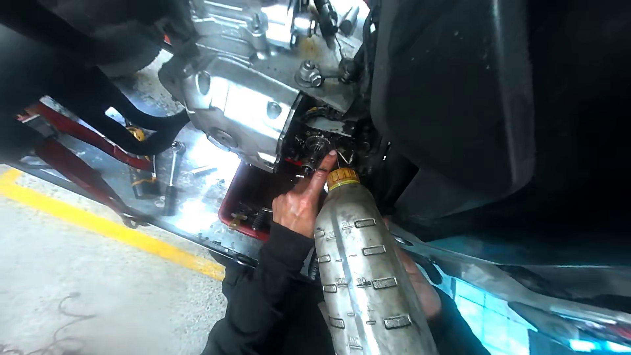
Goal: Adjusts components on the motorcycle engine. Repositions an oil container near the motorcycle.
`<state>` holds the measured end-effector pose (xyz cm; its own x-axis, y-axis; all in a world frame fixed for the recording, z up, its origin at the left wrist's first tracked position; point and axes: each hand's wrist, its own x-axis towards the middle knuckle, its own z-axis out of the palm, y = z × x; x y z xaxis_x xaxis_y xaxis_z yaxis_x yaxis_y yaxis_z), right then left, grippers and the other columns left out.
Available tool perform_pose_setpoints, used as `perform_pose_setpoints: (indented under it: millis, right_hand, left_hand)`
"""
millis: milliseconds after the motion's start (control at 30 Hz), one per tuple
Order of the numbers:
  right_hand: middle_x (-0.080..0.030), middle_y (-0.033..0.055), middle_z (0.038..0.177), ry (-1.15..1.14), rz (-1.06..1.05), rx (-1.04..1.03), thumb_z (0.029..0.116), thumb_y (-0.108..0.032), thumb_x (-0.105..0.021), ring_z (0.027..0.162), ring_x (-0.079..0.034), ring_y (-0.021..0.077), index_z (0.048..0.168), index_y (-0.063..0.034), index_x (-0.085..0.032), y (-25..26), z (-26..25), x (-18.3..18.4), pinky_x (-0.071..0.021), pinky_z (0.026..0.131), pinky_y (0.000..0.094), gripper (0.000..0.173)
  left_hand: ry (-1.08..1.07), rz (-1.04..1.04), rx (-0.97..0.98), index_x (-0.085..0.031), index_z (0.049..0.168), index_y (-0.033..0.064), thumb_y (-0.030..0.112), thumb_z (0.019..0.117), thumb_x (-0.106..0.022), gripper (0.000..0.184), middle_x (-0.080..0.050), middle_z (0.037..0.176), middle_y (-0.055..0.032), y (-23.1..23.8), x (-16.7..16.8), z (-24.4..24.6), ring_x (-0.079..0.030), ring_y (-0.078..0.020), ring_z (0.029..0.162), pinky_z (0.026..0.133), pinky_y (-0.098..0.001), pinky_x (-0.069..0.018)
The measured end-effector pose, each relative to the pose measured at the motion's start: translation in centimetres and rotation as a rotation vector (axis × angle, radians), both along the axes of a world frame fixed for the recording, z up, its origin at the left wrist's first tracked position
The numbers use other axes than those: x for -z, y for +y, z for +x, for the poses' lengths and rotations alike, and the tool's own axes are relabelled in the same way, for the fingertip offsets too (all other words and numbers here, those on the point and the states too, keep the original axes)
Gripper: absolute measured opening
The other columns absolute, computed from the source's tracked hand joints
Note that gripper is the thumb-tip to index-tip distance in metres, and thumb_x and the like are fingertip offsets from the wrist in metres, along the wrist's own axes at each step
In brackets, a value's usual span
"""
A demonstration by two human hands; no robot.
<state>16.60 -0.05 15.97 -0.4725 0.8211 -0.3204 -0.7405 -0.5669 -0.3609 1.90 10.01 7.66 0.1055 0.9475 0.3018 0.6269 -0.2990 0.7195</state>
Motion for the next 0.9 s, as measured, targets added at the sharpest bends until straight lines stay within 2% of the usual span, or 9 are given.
perform_pose_setpoints:
  millis: [67,200,367,433,533,600,667,767,900]
  right_hand:
    - [-0.075,-0.0028,0.115,-0.063,0.017,0.007,0.1082,-0.039,-0.045,0.107,-0.07,0.0027,0.126,-0.0217,-0.07,-0.1,-0.1,-0.3,-0.0576,0.094,0.0233,0.035]
    - [-0.075,-0.002,0.113,-0.045,-0.032,0.0,0.1064,-0.043,-0.048,0.106,-0.071,0.0041,0.125,-0.0227,-0.071,-0.1,0.0,-0.2,-0.0588,0.093,0.0254,0.036]
    - [-0.075,-0.0038,0.115,-0.062,0.0,-0.008,0.1064,-0.044,-0.048,0.107,-0.07,0.0025,0.126,-0.0245,-0.07,-0.4,0.5,-0.4,-0.0578,0.094,0.0244,0.036]
    - [-0.076,-0.0039,0.112,-0.078,-0.033,0.006,0.1071,-0.043,-0.046,0.104,-0.071,0.0028,0.125,-0.0242,-0.071,-0.2,0.3,-1.1,-0.059,0.092,0.0234,0.036]
    - [-0.074,-0.0038,0.095,-0.274,-0.219,0.039,0.1106,-0.045,-0.028,0.089,-0.073,0.0036,0.111,-0.0247,-0.063,1.2,-1.4,-3.2,-0.0616,0.073,0.0215,0.041]
    - [-0.076,-0.0023,0.099,-0.267,-0.236,0.043,0.1109,-0.044,-0.032,0.092,-0.073,0.0049,0.116,-0.0229,-0.068,0.8,-1.2,-3.0,-0.062,0.077,0.0234,0.042]
    - [-0.074,-0.003,0.094,-0.326,-0.234,0.04,0.1114,-0.043,-0.025,0.088,-0.073,0.0035,0.111,-0.023,-0.063,1.2,-1.5,-3.1,-0.0617,0.072,0.0211,0.042]
    - [-0.076,-0.004,0.111,-0.058,-0.054,0.007,0.1073,-0.042,-0.046,0.104,-0.071,0.0024,0.124,-0.0243,-0.071,-0.4,0.4,-0.6,-0.0597,0.09,0.0234,0.034]
    - [-0.075,-0.0043,0.115,-0.01,-0.015,-0.009,0.1071,-0.041,-0.047,0.107,-0.07,0.002,0.127,-0.0246,-0.07,-0.6,0.7,-0.4,-0.0583,0.093,0.0237,0.035]
  left_hand:
    - [-0.012,-0.038,0.025,-0.056,0.149,0.0269,0.017,0.0977,-0.06,0.052,-0.077,0.099,-0.0128,-0.3,0.6,0.0,-0.072,-0.034,0.068,0.055,-0.055,-0.0547]
    - [-0.116,0.059,0.031,-0.058,0.146,0.0175,0.011,0.09,-0.067,0.057,-0.074,0.086,-0.0128,0.9,-0.1,-0.1,-0.068,-0.0314,0.06,0.052,-0.0524,-0.0528]
    - [-0.25,-0.087,0.045,-0.055,0.142,0.0129,0.009,0.0868,-0.072,0.058,-0.073,0.078,-0.0089,1.8,-1.7,0.3,-0.07,-0.0276,0.062,0.057,-0.0505,-0.0568]
    - [-0.21,-0.127,0.021,-0.055,0.143,0.0153,0.01,0.0884,-0.071,0.057,-0.072,0.076,-0.0099,1.6,-2.2,0.3,-0.069,-0.0304,0.062,0.057,-0.0529,-0.0556]
    - [-0.081,-0.269,0.009,-0.056,0.143,0.0208,0.015,0.0943,-0.067,0.05,-0.072,0.077,-0.0155,1.1,-2.5,0.5,-0.07,-0.039,0.066,0.06,-0.0587,-0.0543]
    - [-0.045,-0.373,0.026,-0.058,0.142,0.022,0.02,0.1003,-0.063,0.042,-0.074,0.087,-0.0179,0.6,-1.7,0.9,-0.073,-0.0417,0.076,0.067,-0.0613,-0.0557]
    - [-0.068,-0.281,0.015,-0.061,0.139,0.0185,0.019,0.0988,-0.063,0.04,-0.076,0.091,-0.0161,0.1,-1.2,0.9,-0.074,-0.039,0.076,0.066,-0.0596,-0.0569]
    - [-0.098,-0.147,-0.012,-0.057,0.144,0.0199,0.016,0.0917,-0.067,0.054,-0.072,0.077,-0.0117,0.2,-2.0,0.4,-0.069,-0.0339,0.061,0.055,-0.055,-0.0536]
    - [-0.06,-0.187,-0.003,-0.054,0.146,0.0209,0.012,0.0894,-0.07,0.06,-0.069,0.071,-0.0127,0.9,-2.4,0.3,-0.068,-0.0363,0.061,0.056,-0.0563,-0.0534]
